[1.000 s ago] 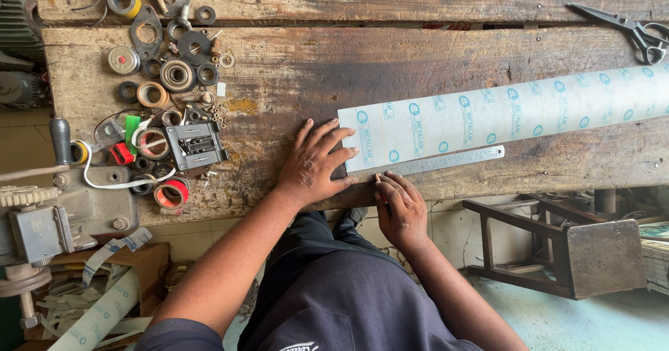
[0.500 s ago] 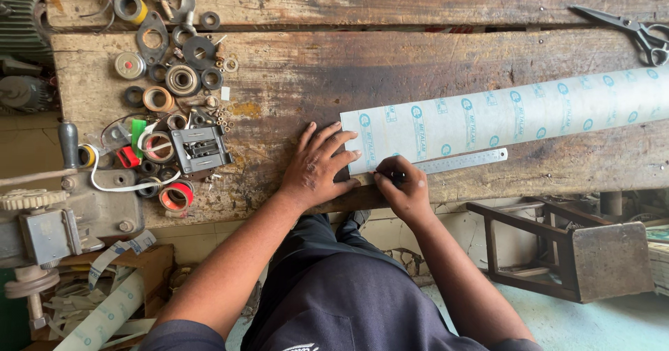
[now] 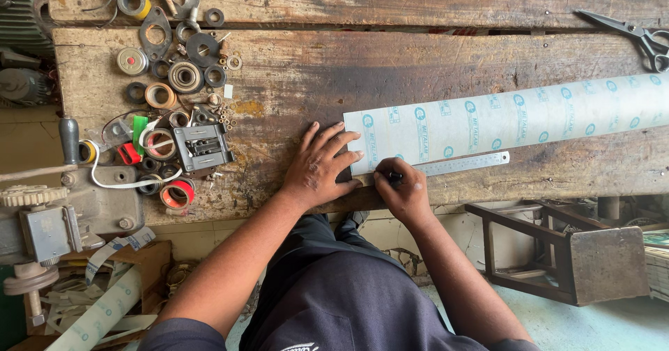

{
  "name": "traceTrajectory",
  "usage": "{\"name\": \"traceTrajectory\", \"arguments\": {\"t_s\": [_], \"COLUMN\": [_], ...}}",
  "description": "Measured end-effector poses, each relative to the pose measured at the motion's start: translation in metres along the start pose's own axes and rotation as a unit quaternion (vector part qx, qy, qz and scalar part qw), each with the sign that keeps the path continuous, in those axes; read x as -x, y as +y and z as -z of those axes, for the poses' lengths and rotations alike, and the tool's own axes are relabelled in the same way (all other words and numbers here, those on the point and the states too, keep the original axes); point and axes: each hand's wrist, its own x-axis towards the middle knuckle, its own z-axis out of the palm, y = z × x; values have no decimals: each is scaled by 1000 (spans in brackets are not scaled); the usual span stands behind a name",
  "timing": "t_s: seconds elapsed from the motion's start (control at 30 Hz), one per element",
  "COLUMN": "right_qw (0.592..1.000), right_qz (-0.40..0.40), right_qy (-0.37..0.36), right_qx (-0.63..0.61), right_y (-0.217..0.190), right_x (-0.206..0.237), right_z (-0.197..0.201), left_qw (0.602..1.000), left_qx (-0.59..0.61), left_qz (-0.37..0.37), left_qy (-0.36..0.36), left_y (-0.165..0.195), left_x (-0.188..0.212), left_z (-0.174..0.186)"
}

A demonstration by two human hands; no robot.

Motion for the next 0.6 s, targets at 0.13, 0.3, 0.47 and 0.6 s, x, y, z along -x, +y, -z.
{"name": "traceTrajectory", "arguments": {"t_s": [0.13, 0.3, 0.47, 0.6], "right_qw": [1000, 1000, 1000, 999], "right_qz": [-2, -16, 9, -34], "right_qy": [0, 4, -4, -5], "right_qx": [6, -1, -19, -33], "right_y": [-1, 0, 3, 8], "right_x": [0, -1, -3, -6], "right_z": [-1, -2, -1, -5], "left_qw": [1000, 1000, 1000, 1000], "left_qx": [0, 3, 0, -3], "left_qz": [-2, 0, -3, -5], "left_qy": [1, -2, 5, 8], "left_y": [0, -1, -2, -4], "left_x": [1, 0, 0, -1], "left_z": [0, 0, 1, 1]}}
